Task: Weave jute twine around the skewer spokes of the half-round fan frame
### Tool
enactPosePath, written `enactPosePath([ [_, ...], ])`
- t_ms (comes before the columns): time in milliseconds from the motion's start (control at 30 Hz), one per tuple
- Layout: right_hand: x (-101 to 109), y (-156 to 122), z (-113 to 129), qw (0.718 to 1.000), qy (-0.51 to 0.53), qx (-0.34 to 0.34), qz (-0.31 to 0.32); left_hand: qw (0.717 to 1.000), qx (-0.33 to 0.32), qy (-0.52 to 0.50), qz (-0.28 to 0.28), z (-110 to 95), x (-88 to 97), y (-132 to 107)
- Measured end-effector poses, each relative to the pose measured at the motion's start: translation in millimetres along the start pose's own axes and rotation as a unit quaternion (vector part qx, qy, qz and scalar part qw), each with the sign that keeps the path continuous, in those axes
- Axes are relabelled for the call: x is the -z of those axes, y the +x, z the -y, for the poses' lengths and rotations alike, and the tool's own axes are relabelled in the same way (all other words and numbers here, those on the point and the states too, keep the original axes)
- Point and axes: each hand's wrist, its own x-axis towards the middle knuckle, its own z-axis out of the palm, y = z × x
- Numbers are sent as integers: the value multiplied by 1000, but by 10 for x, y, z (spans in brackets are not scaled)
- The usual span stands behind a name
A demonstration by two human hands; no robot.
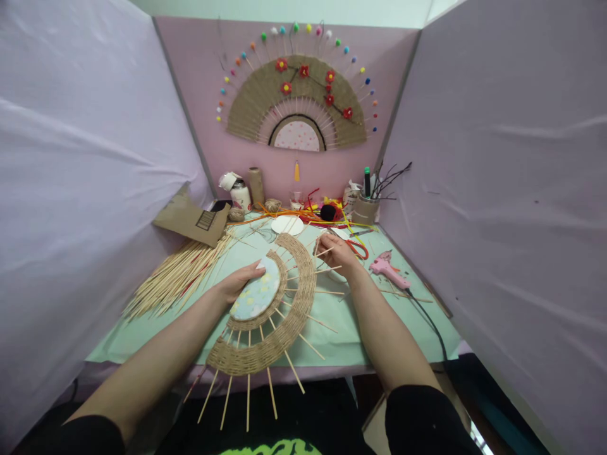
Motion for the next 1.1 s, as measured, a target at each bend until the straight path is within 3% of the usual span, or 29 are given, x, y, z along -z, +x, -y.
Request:
enactPosePath([
  [200,-8,14,-18,999,-48,5,-14,999,19,27,-20,-11,-50,-20],
  [400,97,37,-12,997,-41,-49,-42,997,54,51,4,4,-57,-36],
  [567,136,42,31,998,-30,-6,-60,996,61,63,11,10,-45,-34],
  [800,172,32,71,980,-116,76,-141,995,65,73,2,-4,-55,-37],
  [933,191,31,73,980,-98,108,-135,994,75,78,6,-2,-71,-41],
  [1100,181,30,57,993,-52,47,-99,991,95,89,11,18,-87,-48],
])
